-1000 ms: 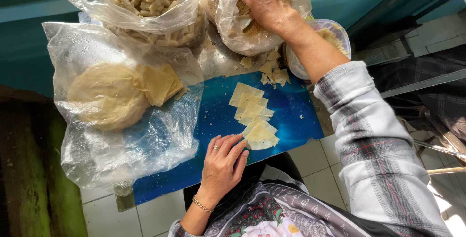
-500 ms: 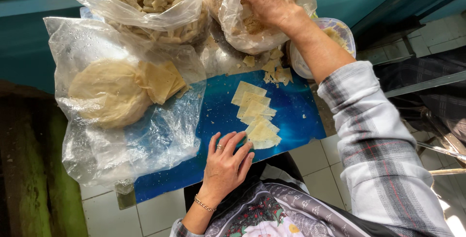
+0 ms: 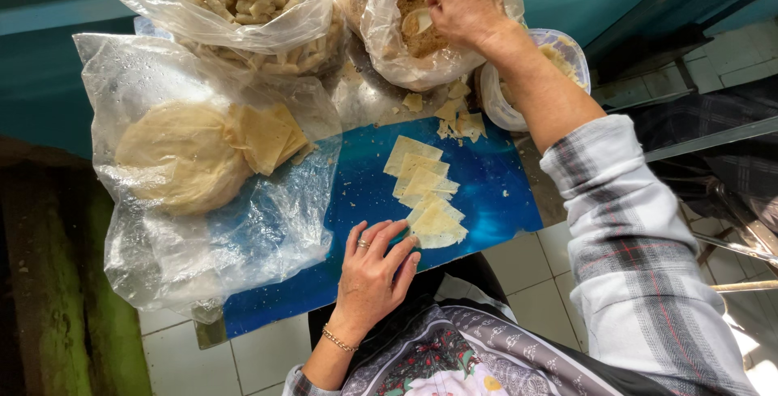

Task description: The person sits at a work table and folds filled pastry wrappers. They take square dough sheets, place a scoop of filling from a plastic container onto each sheet, fold the sheet over into a triangle, press the edges closed, and set the folded pastry on the table, repeating the cycle.

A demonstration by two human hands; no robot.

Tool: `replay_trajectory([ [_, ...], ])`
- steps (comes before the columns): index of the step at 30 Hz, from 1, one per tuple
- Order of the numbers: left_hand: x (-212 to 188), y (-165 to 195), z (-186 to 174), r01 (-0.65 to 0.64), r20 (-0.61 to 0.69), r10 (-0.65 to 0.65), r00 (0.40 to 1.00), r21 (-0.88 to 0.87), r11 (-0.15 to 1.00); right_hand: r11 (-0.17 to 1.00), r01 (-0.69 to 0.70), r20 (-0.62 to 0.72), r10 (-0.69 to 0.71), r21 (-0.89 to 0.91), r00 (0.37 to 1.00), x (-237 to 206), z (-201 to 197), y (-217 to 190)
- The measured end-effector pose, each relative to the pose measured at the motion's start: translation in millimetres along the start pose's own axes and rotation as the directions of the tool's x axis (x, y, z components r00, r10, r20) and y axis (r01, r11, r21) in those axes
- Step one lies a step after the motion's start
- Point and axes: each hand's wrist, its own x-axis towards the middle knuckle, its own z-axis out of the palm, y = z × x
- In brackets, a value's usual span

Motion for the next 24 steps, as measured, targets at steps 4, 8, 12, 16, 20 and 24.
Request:
replay_trajectory([
  [4, 2.0, -1.1, -0.6, 0.0, -0.003, 0.0, 1.0, -0.009, 1.0, 0.972, 0.056, -0.185, -0.013, 0.23, 0.983, -19.6, -24.1, 4.7],
  [8, 3.1, -1.8, -1.7, 0.016, -0.037, -0.017, 0.999, -0.023, 1.0, 0.913, -0.039, -0.121, 0.095, 0.405, 0.988, -42.9, -57.3, -10.3],
  [12, 2.6, -3.1, -2.2, 0.036, -0.062, -0.039, 0.997, -0.044, 0.998, 0.864, 0.032, -0.15, 0.05, 0.503, 0.987, -107.2, -89.6, -36.6],
  [16, 6.4, -4.2, -2.4, 0.059, -0.088, -0.064, 0.994, -0.055, 0.997, 0.851, 0.207, -0.246, -0.095, 0.484, 0.965, -206.1, -94.9, -83.3],
  [20, 11.9, -2.2, -3.4, 0.069, -0.1, -0.074, 0.992, -0.048, 0.996, 0.868, 0.216, -0.215, -0.13, 0.448, 0.968, -268.4, -82.7, -124.1],
  [24, 17.9, 0.9, 1.6, -0.085, -0.05, 0.088, 0.995, 0.07, 0.994, 0.896, 0.233, -0.284, -0.128, 0.377, 0.95, -291.2, -67.6, -143.5],
])
